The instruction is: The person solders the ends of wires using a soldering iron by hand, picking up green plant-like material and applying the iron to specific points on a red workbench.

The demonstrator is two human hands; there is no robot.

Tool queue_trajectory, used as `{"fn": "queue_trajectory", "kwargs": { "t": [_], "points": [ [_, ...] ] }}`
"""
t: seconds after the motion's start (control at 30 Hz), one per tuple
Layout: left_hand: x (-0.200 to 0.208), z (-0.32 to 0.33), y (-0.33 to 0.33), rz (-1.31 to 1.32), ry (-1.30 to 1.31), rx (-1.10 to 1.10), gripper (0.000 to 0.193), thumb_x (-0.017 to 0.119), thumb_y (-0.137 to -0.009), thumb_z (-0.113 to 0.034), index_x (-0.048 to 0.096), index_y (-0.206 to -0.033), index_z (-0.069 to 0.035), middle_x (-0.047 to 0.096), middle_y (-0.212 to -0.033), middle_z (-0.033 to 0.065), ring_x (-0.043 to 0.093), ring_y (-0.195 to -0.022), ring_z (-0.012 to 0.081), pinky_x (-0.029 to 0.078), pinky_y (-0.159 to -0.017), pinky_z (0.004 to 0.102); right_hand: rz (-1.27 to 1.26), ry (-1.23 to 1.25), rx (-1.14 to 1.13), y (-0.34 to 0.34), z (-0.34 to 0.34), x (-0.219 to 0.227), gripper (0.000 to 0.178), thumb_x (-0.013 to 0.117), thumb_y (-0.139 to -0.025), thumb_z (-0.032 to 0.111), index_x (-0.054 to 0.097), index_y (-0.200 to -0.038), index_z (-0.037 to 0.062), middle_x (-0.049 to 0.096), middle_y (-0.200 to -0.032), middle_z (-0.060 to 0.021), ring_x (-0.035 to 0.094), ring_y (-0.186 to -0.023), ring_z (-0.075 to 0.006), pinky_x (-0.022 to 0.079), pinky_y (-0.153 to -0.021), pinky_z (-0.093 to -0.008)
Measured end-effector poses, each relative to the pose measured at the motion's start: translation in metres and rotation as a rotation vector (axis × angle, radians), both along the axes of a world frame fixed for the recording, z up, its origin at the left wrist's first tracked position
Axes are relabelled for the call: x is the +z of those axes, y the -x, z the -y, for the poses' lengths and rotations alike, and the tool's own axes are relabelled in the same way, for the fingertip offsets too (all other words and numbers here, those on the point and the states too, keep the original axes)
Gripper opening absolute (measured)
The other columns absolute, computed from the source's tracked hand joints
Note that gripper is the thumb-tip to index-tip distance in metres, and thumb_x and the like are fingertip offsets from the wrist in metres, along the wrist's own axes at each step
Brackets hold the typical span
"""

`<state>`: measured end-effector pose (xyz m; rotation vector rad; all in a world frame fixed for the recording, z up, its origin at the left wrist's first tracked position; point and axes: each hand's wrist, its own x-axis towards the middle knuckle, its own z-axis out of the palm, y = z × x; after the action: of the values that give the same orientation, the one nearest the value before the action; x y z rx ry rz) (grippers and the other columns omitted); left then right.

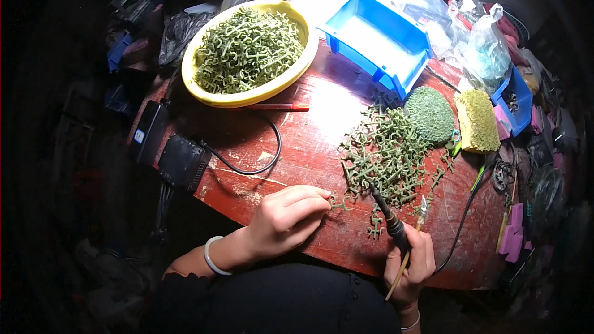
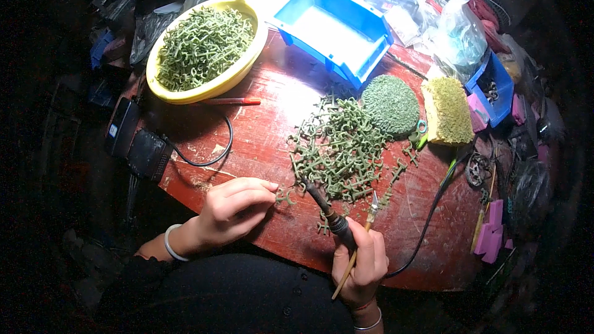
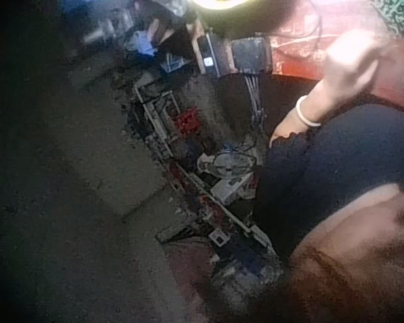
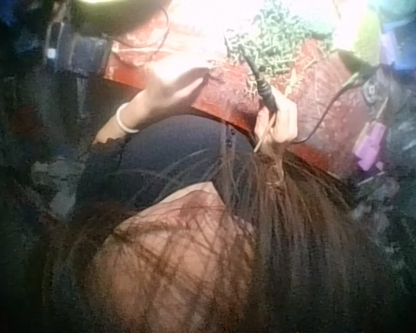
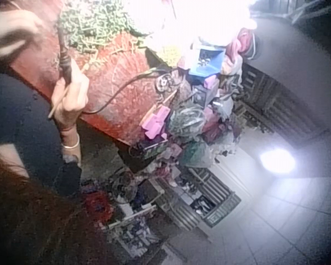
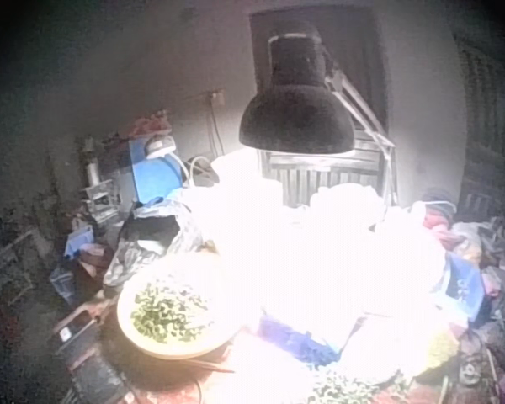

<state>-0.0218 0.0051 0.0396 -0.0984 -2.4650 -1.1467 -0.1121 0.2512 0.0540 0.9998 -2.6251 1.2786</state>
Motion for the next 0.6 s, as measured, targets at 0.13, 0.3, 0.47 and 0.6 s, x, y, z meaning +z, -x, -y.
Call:
{"fn": "queue_trajectory", "kwargs": {
  "t": [0.13, 0.3, 0.47, 0.6],
  "points": [
    [0.0, 0.0, 0.007, 0.016, -0.027, -0.05, 0.022, 0.076, -0.079, 0.001, 0.068, -0.1, 0.0, 0.071, -0.103, 0.0162, 0.072, -0.096, 0.0327, 0.059, -0.082, 0.038, -0.034, -0.003, 0.017, 0.003, -0.003, -0.003, 0.029, 0.068, -0.088, 0.001, 0.065, -0.117, -0.0008, 0.061, -0.091, -0.0154, 0.062, -0.075, -0.0311, 0.05, -0.067, -0.0371],
    [0.0, -0.009, 0.013, 0.026, -0.044, -0.09, 0.022, 0.076, -0.079, 0.001, 0.068, -0.1, 0.0, 0.071, -0.104, 0.0171, 0.072, -0.097, 0.0332, 0.059, -0.083, 0.0383, -0.053, 0.01, 0.025, 0.006, -0.006, -0.003, 0.038, 0.07, -0.084, -0.002, 0.066, -0.121, 0.001, 0.061, -0.09, -0.0159, 0.064, -0.073, -0.0328, 0.052, -0.063, -0.0385],
    [-0.007, -0.007, 0.004, 0.008, -0.059, -0.121, 0.022, 0.076, -0.08, 0.001, 0.069, -0.101, 0.0, 0.071, -0.105, 0.0177, 0.072, -0.097, 0.0331, 0.06, -0.083, 0.038, 0.006, 0.003, -0.001, -0.002, 0.002, 0.0, 0.024, 0.067, -0.09, 0.002, 0.064, -0.114, -0.0024, 0.062, -0.093, -0.0157, 0.062, -0.079, -0.0305, 0.05, -0.073, -0.0364],
    [-0.007, -0.011, 0.002, 0.007, -0.06, -0.185, 0.022, 0.077, -0.08, 0.003, 0.07, -0.1, 0.002, 0.072, -0.104, 0.0185, 0.073, -0.096, 0.0316, 0.06, -0.082, 0.0377, 0.0, 0.03, -0.005, 0.0, -0.001, -0.002, 0.024, 0.067, -0.091, 0.003, 0.064, -0.114, -0.0024, 0.062, -0.092, -0.0156, 0.061, -0.078, -0.0304, 0.05, -0.072, -0.0363]
  ]
}}
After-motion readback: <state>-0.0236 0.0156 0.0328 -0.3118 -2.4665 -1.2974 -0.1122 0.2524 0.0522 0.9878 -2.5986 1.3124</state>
